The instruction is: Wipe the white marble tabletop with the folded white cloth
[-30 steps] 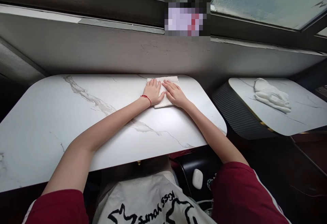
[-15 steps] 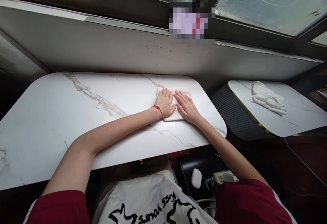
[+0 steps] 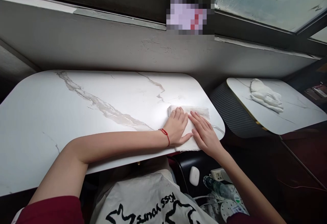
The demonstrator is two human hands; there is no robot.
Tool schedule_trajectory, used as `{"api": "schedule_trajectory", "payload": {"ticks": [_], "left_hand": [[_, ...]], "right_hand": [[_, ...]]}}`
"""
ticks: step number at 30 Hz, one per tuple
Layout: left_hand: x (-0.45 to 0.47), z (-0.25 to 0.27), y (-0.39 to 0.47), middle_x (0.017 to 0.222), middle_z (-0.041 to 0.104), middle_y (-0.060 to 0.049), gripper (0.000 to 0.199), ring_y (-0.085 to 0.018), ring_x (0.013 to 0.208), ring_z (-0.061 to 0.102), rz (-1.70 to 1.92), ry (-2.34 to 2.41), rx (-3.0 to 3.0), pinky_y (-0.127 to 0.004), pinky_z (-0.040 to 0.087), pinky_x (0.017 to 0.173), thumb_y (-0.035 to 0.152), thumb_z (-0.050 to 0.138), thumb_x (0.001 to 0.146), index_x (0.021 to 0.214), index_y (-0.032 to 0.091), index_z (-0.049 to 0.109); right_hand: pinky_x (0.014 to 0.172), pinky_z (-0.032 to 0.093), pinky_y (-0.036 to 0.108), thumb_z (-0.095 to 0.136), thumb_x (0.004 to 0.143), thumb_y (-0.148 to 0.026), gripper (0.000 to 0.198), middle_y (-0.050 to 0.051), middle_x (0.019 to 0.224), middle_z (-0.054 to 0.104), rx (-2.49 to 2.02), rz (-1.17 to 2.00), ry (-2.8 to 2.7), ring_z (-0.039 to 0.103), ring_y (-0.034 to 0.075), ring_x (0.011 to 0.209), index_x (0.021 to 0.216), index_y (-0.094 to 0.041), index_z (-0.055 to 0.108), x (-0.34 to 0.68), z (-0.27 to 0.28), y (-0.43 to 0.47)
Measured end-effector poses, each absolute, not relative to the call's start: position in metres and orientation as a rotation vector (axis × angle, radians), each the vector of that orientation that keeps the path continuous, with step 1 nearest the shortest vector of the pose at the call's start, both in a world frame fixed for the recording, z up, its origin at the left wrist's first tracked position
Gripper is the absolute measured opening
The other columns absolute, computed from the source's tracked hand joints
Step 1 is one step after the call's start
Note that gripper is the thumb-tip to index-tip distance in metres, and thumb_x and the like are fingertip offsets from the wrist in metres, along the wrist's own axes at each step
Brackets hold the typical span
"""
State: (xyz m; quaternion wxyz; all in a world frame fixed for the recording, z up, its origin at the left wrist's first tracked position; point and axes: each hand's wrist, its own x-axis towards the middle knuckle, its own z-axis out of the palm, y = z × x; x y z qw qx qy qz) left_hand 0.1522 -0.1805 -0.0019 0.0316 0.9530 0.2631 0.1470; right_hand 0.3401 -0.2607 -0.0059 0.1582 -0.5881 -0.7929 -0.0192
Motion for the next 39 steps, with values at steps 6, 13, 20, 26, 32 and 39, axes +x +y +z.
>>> {"api": "schedule_trajectory", "payload": {"ticks": [6, 13, 20, 26, 32, 39], "left_hand": [[0.154, -0.006, -0.154, 0.16, 0.033, -0.031, 0.079, -0.042, 0.15, 0.032, 0.453, 0.609, 2.89, -0.053, 0.027, 0.12, 0.058, 0.046, 0.097, 0.153, 0.003, 0.04], [0.173, -0.012, -0.103, 0.164, 0.029, -0.024, 0.077, -0.037, 0.153, 0.027, 0.451, 0.687, 2.883, -0.052, 0.024, 0.122, 0.059, 0.047, 0.097, 0.156, 0.009, 0.038], [0.194, -0.008, -0.062, 0.163, 0.034, -0.023, 0.073, -0.037, 0.152, 0.029, 0.467, 0.91, 2.825, -0.054, 0.023, 0.123, 0.051, 0.052, 0.093, 0.153, 0.01, 0.043], [0.207, 0.003, -0.035, 0.166, 0.025, -0.025, 0.076, -0.037, 0.155, 0.02, 0.318, 1.095, 2.731, -0.049, 0.014, 0.126, 0.048, 0.052, 0.092, 0.155, 0.007, 0.04], [0.22, 0.005, -0.004, 0.167, 0.023, -0.022, 0.074, -0.037, 0.156, 0.018, 0.34, 1.144, 2.704, -0.05, 0.014, 0.125, 0.048, 0.051, 0.092, 0.154, 0.01, 0.041], [0.237, 0.005, 0.026, 0.163, 0.033, -0.02, 0.064, -0.038, 0.15, 0.029, 0.433, 1.123, 2.755, -0.052, 0.021, 0.122, 0.044, 0.052, 0.091, 0.147, 0.013, 0.049]], "right_hand": [[0.121, 0.038, 0.058, 0.031, 0.105, -0.035, 0.061, 0.0, 0.165, 0.034, -1.692, -0.006, -2.24, 0.034, 0.028, 0.152, 0.163, -0.04, 0.016, 0.366, -0.004, -0.247], [0.122, 0.035, 0.057, 0.027, 0.106, -0.036, 0.053, 0.006, 0.163, 0.039, -1.663, 0.033, -2.235, 0.034, 0.026, 0.153, 0.158, -0.031, 0.034, 0.389, -0.005, -0.189], [0.122, 0.032, 0.056, 0.027, 0.104, -0.038, 0.052, 0.009, 0.164, 0.038, -1.59, 0.074, -2.296, 0.033, 0.027, 0.153, 0.154, -0.027, 0.04, 0.409, -0.006, -0.121], [0.122, 0.031, 0.056, 0.028, 0.103, -0.038, 0.052, 0.009, 0.163, 0.04, -1.544, 0.093, -2.29, 0.034, 0.028, 0.153, 0.151, -0.025, 0.044, 0.417, -0.008, -0.077], [0.122, 0.032, 0.055, 0.029, 0.103, -0.04, 0.052, 0.005, 0.162, 0.041, -1.555, 0.09, -2.252, 0.036, 0.028, 0.151, 0.151, -0.028, 0.045, 0.426, -0.007, -0.045], [0.122, 0.031, 0.055, 0.027, 0.104, -0.042, 0.052, 0.004, 0.162, 0.042, -1.619, 0.066, -2.208, 0.036, 0.028, 0.151, 0.151, -0.028, 0.045, 0.44, -0.008, -0.022]]}}
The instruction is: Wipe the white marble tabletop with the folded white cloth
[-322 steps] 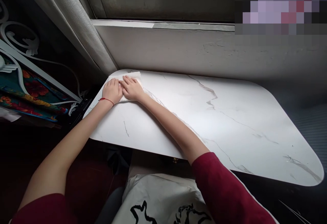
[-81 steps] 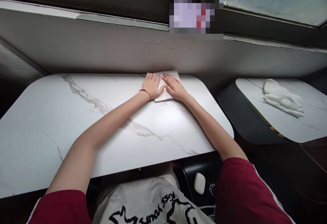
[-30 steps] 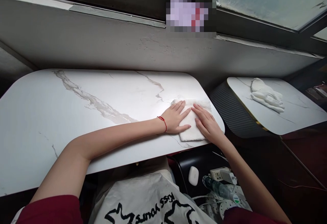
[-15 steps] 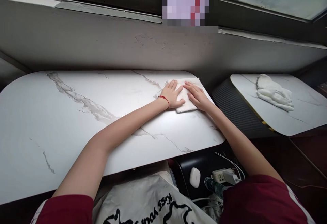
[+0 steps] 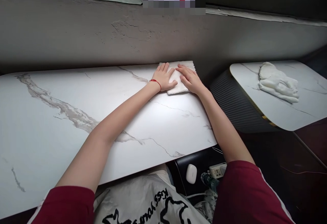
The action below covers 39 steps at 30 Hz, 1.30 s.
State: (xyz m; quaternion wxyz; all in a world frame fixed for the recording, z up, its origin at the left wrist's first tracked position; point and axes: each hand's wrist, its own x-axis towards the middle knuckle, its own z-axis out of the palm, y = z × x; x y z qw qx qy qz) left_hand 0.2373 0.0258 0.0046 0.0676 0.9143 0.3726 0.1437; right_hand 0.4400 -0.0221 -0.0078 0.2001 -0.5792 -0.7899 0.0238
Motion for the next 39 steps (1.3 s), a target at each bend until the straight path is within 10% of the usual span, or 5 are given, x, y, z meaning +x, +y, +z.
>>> {"api": "schedule_trajectory", "payload": {"ticks": [22, 39], "left_hand": [[0.238, 0.024, -0.053, 0.136, 0.055, -0.028, 0.053, -0.042, 0.126, 0.05, 0.332, 1.062, 2.937, -0.05, 0.038, 0.101, 0.031, 0.048, 0.09, 0.134, 0.002, 0.056], [0.258, 0.017, -0.2, 0.143, 0.057, -0.028, 0.06, -0.046, 0.139, 0.048, 0.286, 0.99, 2.898, -0.061, 0.039, 0.11, 0.043, 0.055, 0.096, 0.14, 0.003, 0.059]], "right_hand": [[0.122, 0.032, 0.052, 0.024, 0.102, -0.034, 0.056, 0.009, 0.163, 0.039, -1.736, -0.091, -2.227, 0.034, 0.026, 0.153, 0.155, -0.022, 0.04, 0.427, -0.009, -0.106], [0.112, 0.041, 0.062, 0.033, 0.097, -0.032, 0.069, 0.001, 0.162, 0.04, -1.851, -0.086, -2.134, 0.044, 0.035, 0.145, 0.163, -0.043, 0.016, 0.414, -0.007, -0.271]]}}
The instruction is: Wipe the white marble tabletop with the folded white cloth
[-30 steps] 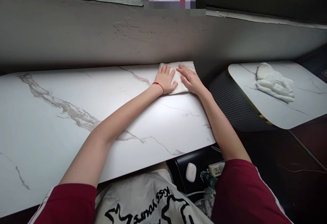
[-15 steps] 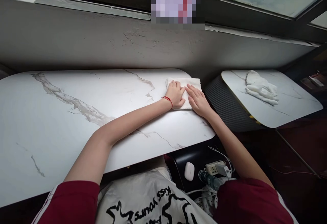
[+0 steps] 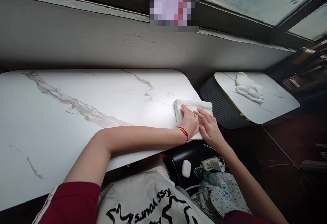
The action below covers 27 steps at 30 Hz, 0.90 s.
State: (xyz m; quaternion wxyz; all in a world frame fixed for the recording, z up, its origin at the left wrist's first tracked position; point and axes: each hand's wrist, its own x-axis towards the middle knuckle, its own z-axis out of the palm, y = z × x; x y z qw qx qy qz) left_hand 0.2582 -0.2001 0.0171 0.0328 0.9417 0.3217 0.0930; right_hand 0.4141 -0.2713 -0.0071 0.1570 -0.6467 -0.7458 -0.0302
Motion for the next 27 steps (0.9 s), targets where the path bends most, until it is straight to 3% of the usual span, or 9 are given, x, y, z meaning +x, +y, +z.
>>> {"api": "schedule_trajectory", "payload": {"ticks": [2, 7, 10, 21, 27], "left_hand": [[0.26, 0.016, -0.197, 0.144, 0.056, -0.029, 0.059, -0.046, 0.14, 0.047, 0.292, 1.016, 2.879, -0.058, 0.041, 0.11, 0.039, 0.054, 0.097, 0.14, -0.002, 0.058], [0.264, 0.013, -0.163, 0.143, 0.06, -0.02, 0.049, -0.046, 0.141, 0.046, 0.297, 1.178, 2.818, -0.064, 0.04, 0.11, 0.034, 0.055, 0.096, 0.138, 0.011, 0.061], [0.261, 0.012, -0.134, 0.144, 0.058, -0.024, 0.053, -0.047, 0.14, 0.046, 0.3, 1.288, 2.81, -0.061, 0.038, 0.11, 0.033, 0.056, 0.094, 0.138, 0.004, 0.059], [0.226, 0.004, -0.018, 0.15, 0.052, -0.026, 0.058, -0.048, 0.143, 0.04, 0.354, 1.56, 2.674, -0.066, 0.03, 0.111, 0.033, 0.053, 0.092, 0.142, 0.005, 0.051], [0.194, 0.014, 0.007, 0.149, 0.048, -0.028, 0.057, -0.041, 0.139, 0.042, 0.398, 1.452, 2.719, -0.054, 0.03, 0.113, 0.035, 0.041, 0.097, 0.141, 0.0, 0.05]], "right_hand": [[0.114, 0.04, 0.061, 0.032, 0.097, -0.031, 0.067, 0.002, 0.163, 0.038, -1.835, -0.083, -2.164, 0.041, 0.034, 0.147, 0.163, -0.04, 0.019, 0.416, -0.008, -0.261], [0.118, 0.035, 0.06, 0.028, 0.099, -0.031, 0.062, 0.007, 0.163, 0.039, -1.751, -0.05, -2.252, 0.036, 0.031, 0.15, 0.161, -0.033, 0.027, 0.419, -0.01, -0.213], [0.12, 0.032, 0.06, 0.025, 0.1, -0.032, 0.059, 0.008, 0.164, 0.036, -1.689, -0.016, -2.287, 0.033, 0.03, 0.152, 0.159, -0.03, 0.031, 0.415, -0.011, -0.174], [0.122, 0.028, 0.052, 0.028, 0.094, -0.026, 0.061, 0.006, 0.164, 0.037, -1.663, -0.019, -2.292, 0.033, 0.025, 0.153, 0.153, -0.025, 0.042, 0.374, -0.014, -0.034], [0.122, 0.029, 0.051, 0.03, 0.091, -0.027, 0.062, 0.008, 0.163, 0.04, -1.753, -0.045, -2.224, 0.035, 0.025, 0.152, 0.151, -0.021, 0.045, 0.355, -0.014, -0.002]]}}
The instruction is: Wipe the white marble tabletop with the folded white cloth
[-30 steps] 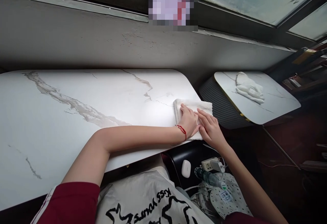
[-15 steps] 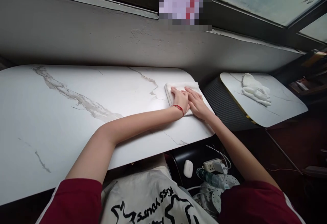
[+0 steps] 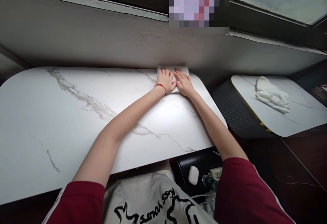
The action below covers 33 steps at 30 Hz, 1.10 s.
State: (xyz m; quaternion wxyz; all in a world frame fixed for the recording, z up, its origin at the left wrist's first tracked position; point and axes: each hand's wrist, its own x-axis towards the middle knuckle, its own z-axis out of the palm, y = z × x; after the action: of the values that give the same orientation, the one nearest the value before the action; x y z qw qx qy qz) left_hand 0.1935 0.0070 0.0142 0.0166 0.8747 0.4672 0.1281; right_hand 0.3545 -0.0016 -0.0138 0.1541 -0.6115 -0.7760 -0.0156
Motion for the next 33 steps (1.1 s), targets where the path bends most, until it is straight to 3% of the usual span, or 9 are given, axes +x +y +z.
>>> {"api": "schedule_trajectory", "payload": {"ticks": [10, 20, 33], "left_hand": [[0.19, 0.014, 0.003, 0.15, 0.047, -0.025, 0.059, -0.04, 0.143, 0.037, 0.428, 1.449, 2.679, -0.053, 0.028, 0.115, 0.035, 0.039, 0.097, 0.143, 0.0, 0.049], [0.179, 0.017, -0.013, 0.151, 0.046, -0.029, 0.061, -0.041, 0.142, 0.039, 0.356, 1.444, 2.771, -0.053, 0.029, 0.115, 0.034, 0.036, 0.098, 0.145, -0.002, 0.047], [0.163, 0.027, -0.099, 0.154, 0.043, -0.031, 0.061, -0.043, 0.145, 0.039, 0.172, 1.398, 2.856, -0.051, 0.031, 0.116, 0.032, 0.04, 0.1, 0.149, -0.005, 0.042]], "right_hand": [[0.122, 0.028, 0.048, 0.028, 0.094, -0.031, 0.06, 0.008, 0.161, 0.042, -1.785, -0.081, -2.204, 0.036, 0.025, 0.15, 0.15, -0.019, 0.047, 0.35, -0.013, -0.004], [0.119, 0.031, 0.054, 0.028, 0.096, -0.032, 0.058, 0.01, 0.16, 0.044, -1.782, -0.108, -2.193, 0.038, 0.029, 0.148, 0.151, -0.021, 0.047, 0.34, -0.016, -0.022], [0.117, 0.033, 0.051, 0.026, 0.101, -0.031, 0.056, 0.013, 0.161, 0.041, -1.743, -0.198, -2.244, 0.038, 0.03, 0.149, 0.153, -0.019, 0.043, 0.325, -0.019, -0.119]]}}
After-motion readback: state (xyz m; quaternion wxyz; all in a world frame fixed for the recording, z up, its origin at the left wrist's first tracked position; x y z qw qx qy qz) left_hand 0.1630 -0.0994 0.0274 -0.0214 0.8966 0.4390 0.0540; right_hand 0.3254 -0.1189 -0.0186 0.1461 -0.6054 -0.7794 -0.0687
